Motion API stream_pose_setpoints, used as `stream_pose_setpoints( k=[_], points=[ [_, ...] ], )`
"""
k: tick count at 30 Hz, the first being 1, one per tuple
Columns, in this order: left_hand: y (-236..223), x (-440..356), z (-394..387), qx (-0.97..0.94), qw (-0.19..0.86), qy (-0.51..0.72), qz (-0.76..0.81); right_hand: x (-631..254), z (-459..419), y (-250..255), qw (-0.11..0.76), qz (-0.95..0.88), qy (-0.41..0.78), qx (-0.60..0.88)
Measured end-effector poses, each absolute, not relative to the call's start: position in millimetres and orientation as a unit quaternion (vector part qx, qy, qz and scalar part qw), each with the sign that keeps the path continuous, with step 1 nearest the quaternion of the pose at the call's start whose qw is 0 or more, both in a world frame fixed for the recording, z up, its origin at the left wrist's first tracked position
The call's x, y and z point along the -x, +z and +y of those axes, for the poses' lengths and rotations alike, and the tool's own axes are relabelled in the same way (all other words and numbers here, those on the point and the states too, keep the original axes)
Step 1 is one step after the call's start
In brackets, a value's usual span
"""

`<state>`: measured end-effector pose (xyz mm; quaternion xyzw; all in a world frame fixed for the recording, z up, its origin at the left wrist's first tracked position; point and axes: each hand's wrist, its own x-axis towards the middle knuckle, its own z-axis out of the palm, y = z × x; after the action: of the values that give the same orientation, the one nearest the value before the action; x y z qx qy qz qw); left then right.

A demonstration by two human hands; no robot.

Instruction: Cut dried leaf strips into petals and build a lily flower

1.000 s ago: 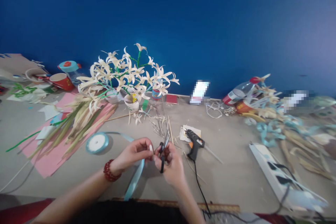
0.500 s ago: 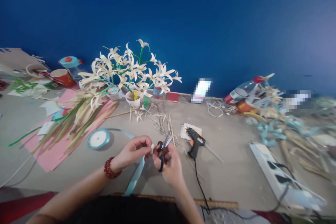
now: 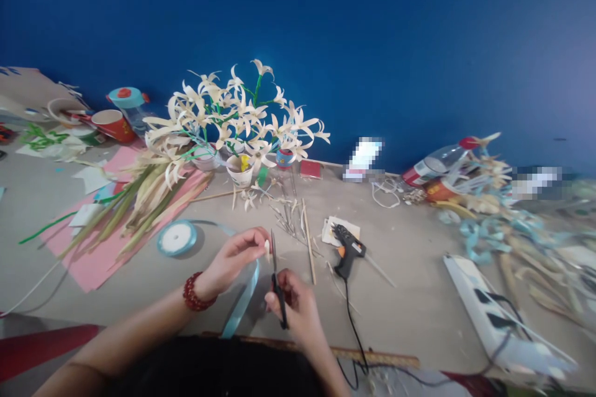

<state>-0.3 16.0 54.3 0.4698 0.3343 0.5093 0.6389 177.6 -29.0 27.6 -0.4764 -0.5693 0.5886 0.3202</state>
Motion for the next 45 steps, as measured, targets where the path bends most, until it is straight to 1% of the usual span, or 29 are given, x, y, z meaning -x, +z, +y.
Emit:
stream_pose_setpoints(
  k=[9,28,45],
  points=[
    [53,0,15,-0.498,0.615,0.507,0.341,-172,-33,35,0.322,-0.552,0.607,0.472],
    [55,1,16,-0.498,0.632,0.498,0.323,-172,-33,39,0.298,-0.539,0.627,0.477],
    [51,1,17,-0.496,0.642,0.499,0.304,-177,-32,36,0.298,-0.539,0.638,0.462]
  ],
)
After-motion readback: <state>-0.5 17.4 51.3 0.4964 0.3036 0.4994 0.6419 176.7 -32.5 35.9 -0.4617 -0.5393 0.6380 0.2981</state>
